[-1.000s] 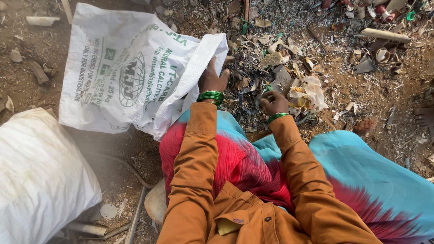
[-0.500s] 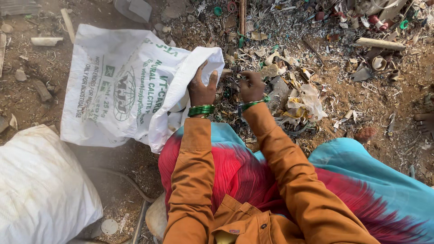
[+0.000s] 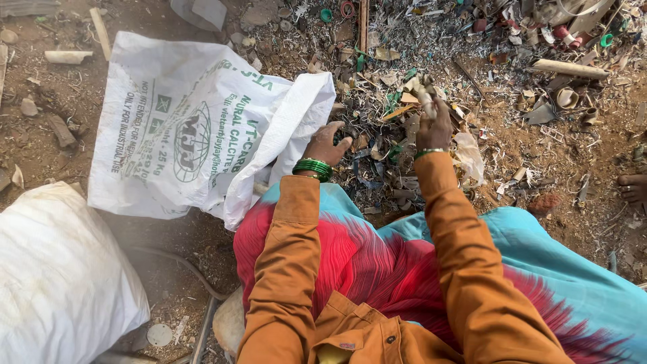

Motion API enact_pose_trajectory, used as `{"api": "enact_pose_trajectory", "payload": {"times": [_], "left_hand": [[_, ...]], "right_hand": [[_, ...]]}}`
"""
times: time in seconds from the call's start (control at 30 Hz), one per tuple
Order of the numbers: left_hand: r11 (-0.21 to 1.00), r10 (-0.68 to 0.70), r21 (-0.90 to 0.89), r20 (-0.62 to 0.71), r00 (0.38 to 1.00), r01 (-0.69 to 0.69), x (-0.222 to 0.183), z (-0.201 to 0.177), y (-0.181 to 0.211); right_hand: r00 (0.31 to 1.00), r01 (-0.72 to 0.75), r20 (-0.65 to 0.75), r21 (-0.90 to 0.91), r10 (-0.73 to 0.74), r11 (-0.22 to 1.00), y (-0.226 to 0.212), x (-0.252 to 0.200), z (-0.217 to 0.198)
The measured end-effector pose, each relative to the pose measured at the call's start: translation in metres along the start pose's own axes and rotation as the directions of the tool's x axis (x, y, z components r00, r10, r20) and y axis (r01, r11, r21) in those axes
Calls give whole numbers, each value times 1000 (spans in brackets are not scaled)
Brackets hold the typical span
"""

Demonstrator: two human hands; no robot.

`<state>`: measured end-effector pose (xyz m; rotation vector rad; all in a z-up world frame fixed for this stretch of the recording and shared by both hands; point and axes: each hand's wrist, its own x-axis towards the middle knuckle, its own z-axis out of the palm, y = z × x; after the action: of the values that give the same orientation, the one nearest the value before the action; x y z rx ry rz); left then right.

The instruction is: The person sits on the ground and sorts through a pile of metal and plastic scrap by hand, picking out specific pieces of debris and placing them into white bags.

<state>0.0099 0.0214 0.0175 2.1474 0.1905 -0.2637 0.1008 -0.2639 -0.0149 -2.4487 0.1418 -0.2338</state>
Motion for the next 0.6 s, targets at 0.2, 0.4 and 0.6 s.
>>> {"api": "enact_pose_trajectory", "payload": {"times": [0.2,0.4,0.6], "left_hand": [[945,324,41,1,946,-324,-11,26,21],[979,-5,197,274,962,-51,-14,20,24],[915,-332,303,200,922,265,-6,-6,3]], "right_hand": [[957,282,-20,309,-290,908,-42,-99,-28],[910,-235,401,702,-100,673,-90,-98,9],[914,105,371,174,-164,979,-119,-40,86]]}}
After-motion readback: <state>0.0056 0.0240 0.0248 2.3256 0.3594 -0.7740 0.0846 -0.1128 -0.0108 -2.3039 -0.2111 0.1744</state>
